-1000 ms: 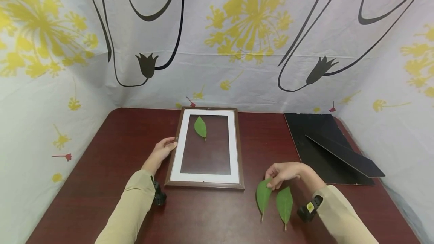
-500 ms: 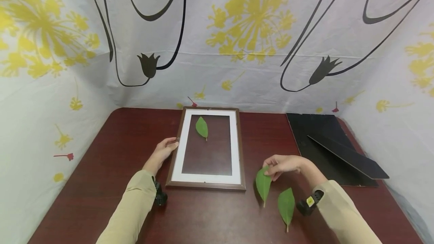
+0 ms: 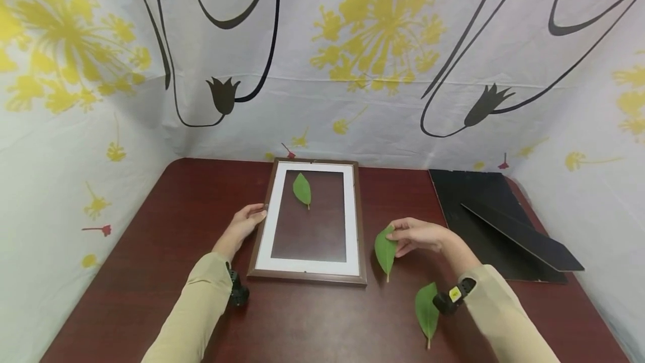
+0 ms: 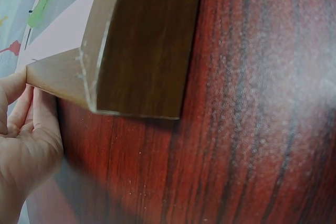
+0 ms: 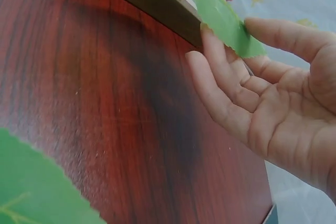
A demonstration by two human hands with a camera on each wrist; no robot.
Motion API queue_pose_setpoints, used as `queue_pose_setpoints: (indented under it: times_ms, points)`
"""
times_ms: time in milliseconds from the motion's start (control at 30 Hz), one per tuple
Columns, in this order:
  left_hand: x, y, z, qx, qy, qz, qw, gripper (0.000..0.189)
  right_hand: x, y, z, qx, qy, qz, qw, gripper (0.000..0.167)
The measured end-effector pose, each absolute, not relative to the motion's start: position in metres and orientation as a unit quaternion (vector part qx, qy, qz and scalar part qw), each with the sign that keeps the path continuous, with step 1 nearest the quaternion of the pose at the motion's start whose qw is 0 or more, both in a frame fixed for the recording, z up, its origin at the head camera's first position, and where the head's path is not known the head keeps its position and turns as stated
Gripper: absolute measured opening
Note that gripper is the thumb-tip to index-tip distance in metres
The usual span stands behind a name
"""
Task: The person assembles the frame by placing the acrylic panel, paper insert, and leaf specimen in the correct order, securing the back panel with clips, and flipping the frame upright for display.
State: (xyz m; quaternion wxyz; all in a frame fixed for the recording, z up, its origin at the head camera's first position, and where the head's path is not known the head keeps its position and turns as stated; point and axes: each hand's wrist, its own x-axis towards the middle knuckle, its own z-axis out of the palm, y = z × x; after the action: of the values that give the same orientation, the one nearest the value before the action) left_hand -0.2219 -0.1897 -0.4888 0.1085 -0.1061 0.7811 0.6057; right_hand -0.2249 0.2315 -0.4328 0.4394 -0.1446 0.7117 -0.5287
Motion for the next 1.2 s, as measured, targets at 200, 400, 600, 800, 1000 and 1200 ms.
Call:
queue_pose_setpoints:
  times_ms: [200,400,600,800,1000,1200]
  points:
    - [-0.223,-0.197,-0.497,-0.088,0.782,0.61,0.094,0.05,-0.232,0.223,-0.431,-0.119,0.712,-0.549,0.422,0.007]
    - [-0.222,-0.19,-0.481,-0.127,0.788,0.591,0.121,0.047,-0.243,0.213,-0.429,-0.093,0.723,-0.554,0.403,0.004]
    - [-0.222,-0.193,-0.482,-0.122,0.789,0.591,0.116,0.046,-0.257,0.197,-0.422,-0.071,0.732,-0.556,0.387,0.006]
    - [-0.222,-0.194,-0.483,-0.123,0.788,0.592,0.113,0.046,-0.27,0.176,-0.422,-0.038,0.731,-0.574,0.367,0.009]
    - [-0.221,-0.192,-0.484,-0.124,0.784,0.599,0.106,0.045,-0.285,0.155,-0.423,-0.004,0.724,-0.596,0.347,0.009]
    - [-0.221,-0.188,-0.485,-0.129,0.784,0.599,0.098,0.043,-0.294,0.132,-0.412,0.025,0.727,-0.598,0.337,0.014]
